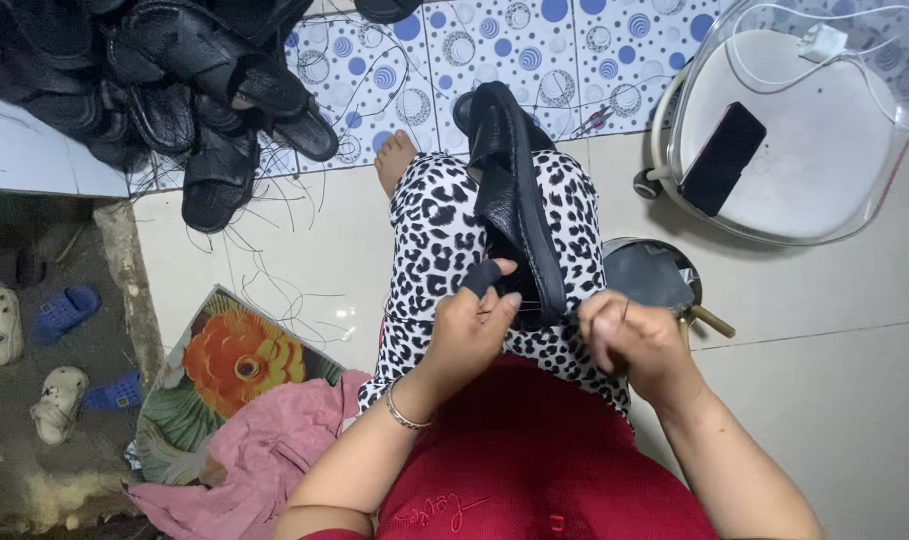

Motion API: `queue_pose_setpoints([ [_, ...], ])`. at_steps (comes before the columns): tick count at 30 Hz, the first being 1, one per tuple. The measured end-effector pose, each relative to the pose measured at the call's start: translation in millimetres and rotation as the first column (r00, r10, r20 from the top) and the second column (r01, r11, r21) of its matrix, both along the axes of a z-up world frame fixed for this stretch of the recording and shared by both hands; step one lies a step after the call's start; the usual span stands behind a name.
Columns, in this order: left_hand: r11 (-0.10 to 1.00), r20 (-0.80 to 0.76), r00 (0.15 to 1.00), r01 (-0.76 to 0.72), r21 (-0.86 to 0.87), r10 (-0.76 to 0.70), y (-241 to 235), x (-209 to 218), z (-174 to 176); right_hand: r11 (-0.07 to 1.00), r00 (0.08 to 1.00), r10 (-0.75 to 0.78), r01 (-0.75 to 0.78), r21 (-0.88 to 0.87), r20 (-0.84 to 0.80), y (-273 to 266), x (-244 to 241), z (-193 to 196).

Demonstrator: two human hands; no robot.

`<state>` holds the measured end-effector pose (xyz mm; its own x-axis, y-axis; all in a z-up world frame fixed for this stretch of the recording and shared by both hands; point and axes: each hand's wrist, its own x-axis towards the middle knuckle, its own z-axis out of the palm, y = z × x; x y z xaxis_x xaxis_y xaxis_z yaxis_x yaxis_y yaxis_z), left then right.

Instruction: The person sits on the floor and sews a black shoe using a needle and thread. They repeatedly pass the needle through the shoe's sole and strap area, pulling the thread tight to secure the stitching.

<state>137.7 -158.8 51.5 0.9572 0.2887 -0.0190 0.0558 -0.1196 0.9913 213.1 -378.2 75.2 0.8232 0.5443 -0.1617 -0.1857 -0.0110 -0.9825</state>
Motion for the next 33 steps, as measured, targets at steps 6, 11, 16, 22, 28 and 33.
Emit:
queue_pose_setpoints([
  [6,0.884,-0.063,0.982,-0.186,-0.429,0.176,28.3,-17.1,-2.1,0.951,0.941,0.291,-0.265,0.16,-0.171,-16.2,9.5,21.1],
  [11,0.764,-0.015,1.0,0.002,-0.646,-0.016,20.6,-34.3,53.8,0.959,0.846,0.247,-0.144,-0.243,0.472,46.3,-4.1,32.6],
  [16,0.9,-0.001,0.999,-0.044,-0.434,0.048,40.4,-36.6,47.5,0.879,0.501,0.186,0.3,-0.371,0.845,40.5,-1.9,-1.8],
  [22,0.625,0.018,0.994,-0.052,-0.779,0.105,26.3,-33.1,53.0,0.897,0.557,0.134,0.283,-0.339,0.82,37.6,-14.2,-1.2],
  [28,0.713,0.079,0.995,0.098,-0.694,-0.06,17.2,-48.0,46.8,0.931,0.445,0.084,0.284,-0.229,0.892,48.7,-21.8,-20.1],
  [33,0.89,0.364,0.904,-0.341,0.302,0.223,87.7,-58.8,-14.3,0.837,0.412,-0.019,0.504,-0.211,0.911,-39.0,45.7,6.4],
])
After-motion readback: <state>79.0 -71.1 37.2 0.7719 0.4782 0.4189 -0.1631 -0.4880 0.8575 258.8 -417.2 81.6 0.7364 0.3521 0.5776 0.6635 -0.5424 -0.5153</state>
